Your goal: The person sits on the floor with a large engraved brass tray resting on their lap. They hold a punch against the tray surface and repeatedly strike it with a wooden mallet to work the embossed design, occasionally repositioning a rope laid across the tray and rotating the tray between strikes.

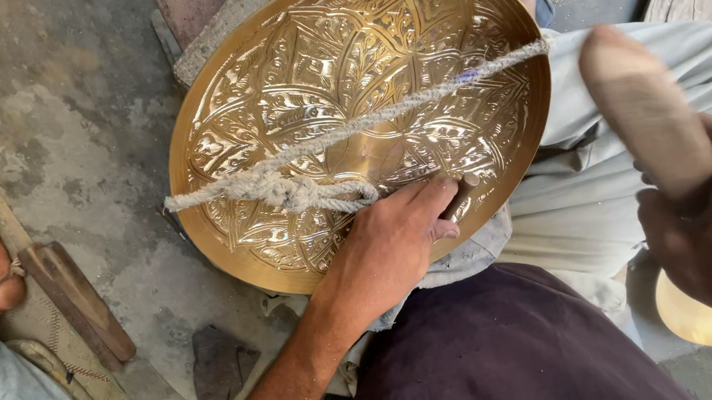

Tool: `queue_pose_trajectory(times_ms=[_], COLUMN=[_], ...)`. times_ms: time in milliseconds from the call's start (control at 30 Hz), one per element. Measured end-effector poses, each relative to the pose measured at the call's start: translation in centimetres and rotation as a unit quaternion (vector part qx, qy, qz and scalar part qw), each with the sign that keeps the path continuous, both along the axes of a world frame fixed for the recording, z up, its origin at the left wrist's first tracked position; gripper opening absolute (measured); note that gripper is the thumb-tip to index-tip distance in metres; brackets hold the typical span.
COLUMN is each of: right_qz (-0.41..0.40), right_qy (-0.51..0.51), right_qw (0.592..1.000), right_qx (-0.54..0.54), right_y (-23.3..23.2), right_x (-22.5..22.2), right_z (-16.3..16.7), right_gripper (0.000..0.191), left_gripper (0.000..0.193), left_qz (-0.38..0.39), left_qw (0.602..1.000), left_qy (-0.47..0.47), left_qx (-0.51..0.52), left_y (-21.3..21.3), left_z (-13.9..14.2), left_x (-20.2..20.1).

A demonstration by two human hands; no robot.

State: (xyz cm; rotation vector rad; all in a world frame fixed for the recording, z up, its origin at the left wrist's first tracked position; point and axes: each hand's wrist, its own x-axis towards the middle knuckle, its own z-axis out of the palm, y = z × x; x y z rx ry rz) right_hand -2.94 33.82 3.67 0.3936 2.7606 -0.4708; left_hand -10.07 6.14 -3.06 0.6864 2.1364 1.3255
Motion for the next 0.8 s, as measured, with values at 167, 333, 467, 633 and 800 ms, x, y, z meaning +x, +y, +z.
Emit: queue_pose_trajectory(times_ms=[167,333,467,633,800], right_qz=[0.075,-0.053,0.016,0.113,0.062], right_qy=[0.041,-0.025,-0.048,-0.041,-0.090], right_qw=[0.996,0.998,0.998,0.985,0.989], right_qx=[0.024,-0.023,0.026,0.126,0.097], right_y=[-0.3,-0.1,0.3,-0.7,-0.4], right_x=[0.2,0.5,0.6,0.4,0.6], right_z=[0.2,-0.2,0.0,0.0,0.0], right_gripper=[0.046,0.051,0.048,0.037,0.044], left_gripper=[0.043,0.039,0.036,0.042,0.043], left_qz=[-0.002,0.000,0.000,0.005,-0.004], left_qw=[1.000,0.999,1.000,0.998,0.999], left_qy=[-0.028,-0.046,-0.023,-0.059,-0.034], left_qx=[-0.014,-0.017,-0.014,-0.011,-0.004], left_y=[0.0,0.1,-0.1,-0.2,-0.4], left_z=[0.6,0.7,0.8,0.9,1.3], left_x=[-0.2,-0.5,-0.4,-0.5,-0.7])
